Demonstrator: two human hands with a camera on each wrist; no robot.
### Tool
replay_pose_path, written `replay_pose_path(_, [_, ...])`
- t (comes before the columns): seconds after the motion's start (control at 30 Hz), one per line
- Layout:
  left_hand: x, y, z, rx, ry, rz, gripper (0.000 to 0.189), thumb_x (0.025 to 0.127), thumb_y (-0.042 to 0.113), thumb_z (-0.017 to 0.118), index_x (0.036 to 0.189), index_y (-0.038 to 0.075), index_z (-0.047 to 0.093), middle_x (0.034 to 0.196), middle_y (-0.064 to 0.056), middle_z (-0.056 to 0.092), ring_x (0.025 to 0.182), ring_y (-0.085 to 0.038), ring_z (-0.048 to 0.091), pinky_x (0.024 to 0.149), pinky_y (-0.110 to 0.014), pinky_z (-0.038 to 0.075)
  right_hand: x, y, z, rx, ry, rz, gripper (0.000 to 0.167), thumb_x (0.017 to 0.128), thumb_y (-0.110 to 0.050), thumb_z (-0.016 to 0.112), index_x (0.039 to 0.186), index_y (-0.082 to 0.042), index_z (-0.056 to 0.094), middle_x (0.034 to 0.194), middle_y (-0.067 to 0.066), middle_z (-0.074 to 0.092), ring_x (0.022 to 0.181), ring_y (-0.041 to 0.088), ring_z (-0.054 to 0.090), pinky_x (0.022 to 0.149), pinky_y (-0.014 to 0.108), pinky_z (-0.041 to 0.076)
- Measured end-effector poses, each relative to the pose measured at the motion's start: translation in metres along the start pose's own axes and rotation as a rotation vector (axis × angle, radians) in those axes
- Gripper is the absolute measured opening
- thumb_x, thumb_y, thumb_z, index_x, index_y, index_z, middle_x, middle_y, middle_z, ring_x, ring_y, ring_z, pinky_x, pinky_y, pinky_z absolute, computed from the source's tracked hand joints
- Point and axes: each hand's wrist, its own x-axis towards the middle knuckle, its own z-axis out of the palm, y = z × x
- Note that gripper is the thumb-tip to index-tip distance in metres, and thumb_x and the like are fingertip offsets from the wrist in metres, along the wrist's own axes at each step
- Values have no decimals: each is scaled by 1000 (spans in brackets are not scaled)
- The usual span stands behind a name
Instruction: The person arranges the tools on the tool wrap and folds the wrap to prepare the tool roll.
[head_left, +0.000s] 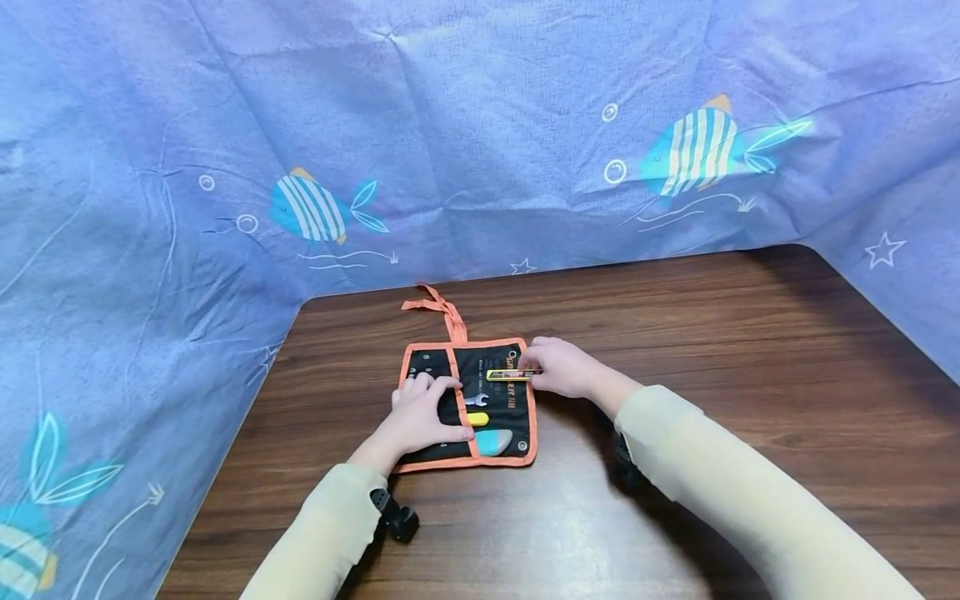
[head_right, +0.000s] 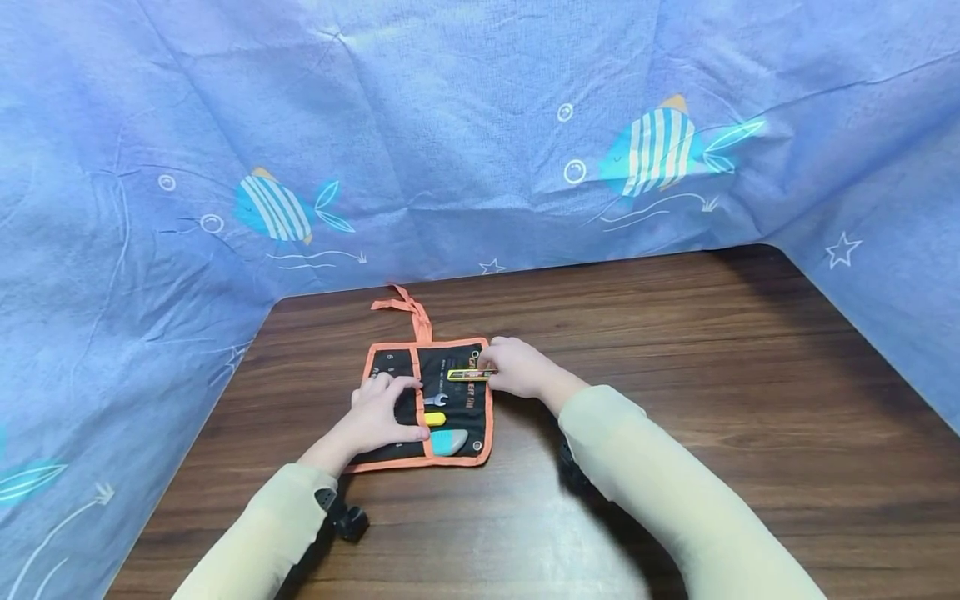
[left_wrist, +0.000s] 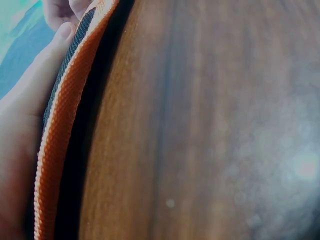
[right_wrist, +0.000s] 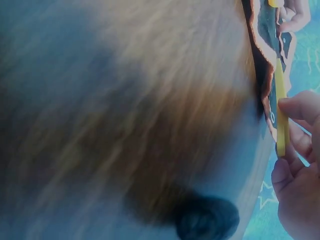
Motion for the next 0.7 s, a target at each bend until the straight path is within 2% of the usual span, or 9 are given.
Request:
replay_pose_path(0.2, [0,-2,0,-7,-2,4,79,64,73,67,128,30,51,105,-3,45,95,-23,38,79,-45,29,10,-10,3,-20,-47,25,22,84,-8,62,104,-10,68,92,2,52,75,15,47,69,33,41])
replay_pose_path(0.7, [0,-2,1,3,-9,3,78,65,72,66,129,31,50,106,-3,44,96,-22,38,80,-45,29,18,-20,13,-18,-68,-29,22,86,-8,60,107,-9,68,96,4,56,81,16,47,73,33,42])
